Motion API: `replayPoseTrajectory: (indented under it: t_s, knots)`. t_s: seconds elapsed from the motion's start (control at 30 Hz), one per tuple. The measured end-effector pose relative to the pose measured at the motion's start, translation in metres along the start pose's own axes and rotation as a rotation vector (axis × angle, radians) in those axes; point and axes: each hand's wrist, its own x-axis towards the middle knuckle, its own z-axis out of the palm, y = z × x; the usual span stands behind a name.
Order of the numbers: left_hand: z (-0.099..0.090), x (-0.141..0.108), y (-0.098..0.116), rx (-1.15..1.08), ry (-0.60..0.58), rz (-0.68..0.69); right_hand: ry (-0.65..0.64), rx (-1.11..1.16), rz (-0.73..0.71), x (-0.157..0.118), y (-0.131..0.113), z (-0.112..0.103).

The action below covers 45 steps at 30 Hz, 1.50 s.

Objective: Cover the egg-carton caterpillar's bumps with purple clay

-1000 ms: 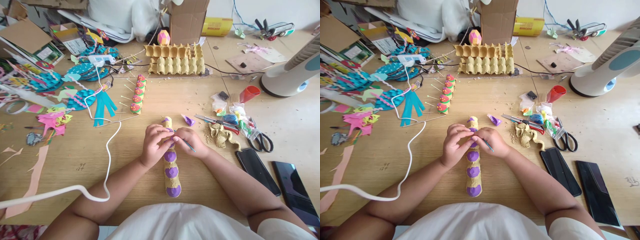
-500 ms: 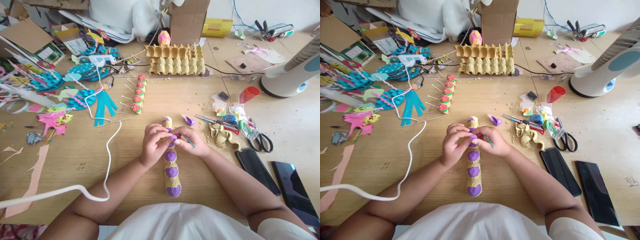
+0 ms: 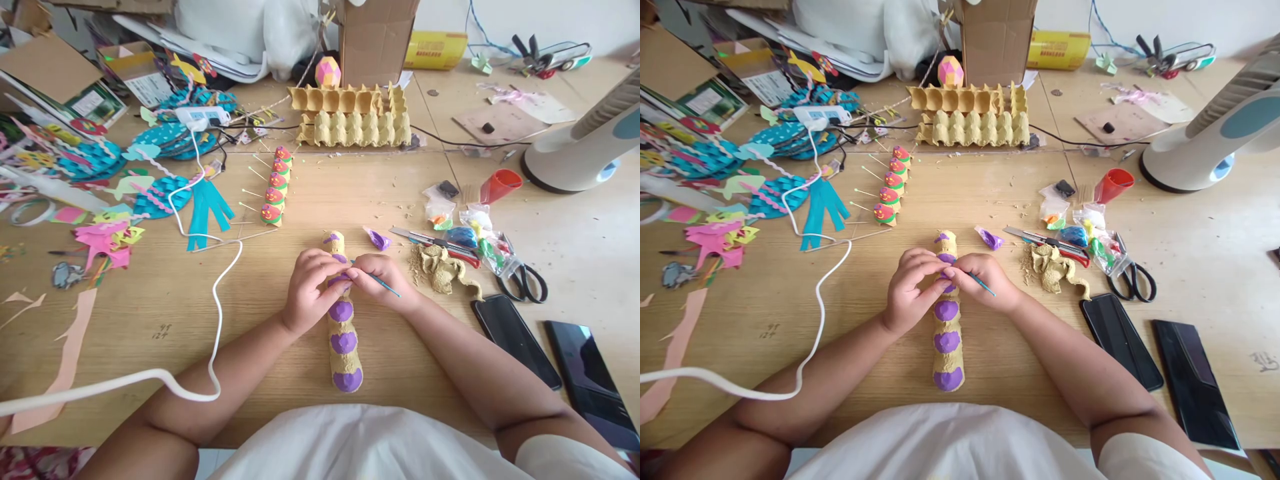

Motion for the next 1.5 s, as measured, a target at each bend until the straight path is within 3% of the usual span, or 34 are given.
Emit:
replayPoseTrajectory:
  t_s: [0.4,0.6,0.87,1.1,1.37,1.5]
  knots:
    - [0.0,-0.002,-0.002,-0.061,0.04,-0.081,0.035,-0.017,0.001,-0.003,0.002,-0.002]
    - [0.0,-0.002,-0.003,-0.071,0.006,-0.121,0.005,0.019,-0.036,-0.003,-0.001,0.0]
    - [-0.002,-0.003,-0.002,-0.073,-0.085,-0.139,-0.044,0.013,0.027,-0.003,0.0,0.005]
    - [0.0,-0.005,-0.003,-0.102,-0.009,-0.19,0.025,0.036,0.057,-0.003,-0.004,0.002]
    - [-0.002,-0.006,-0.003,-0.128,-0.077,-0.179,-0.008,0.018,0.03,-0.002,-0.005,0.003]
    - [-0.001,-0.005,0.003,-0.177,-0.051,-0.26,0.036,0.013,0.027,-0.003,-0.005,0.002]
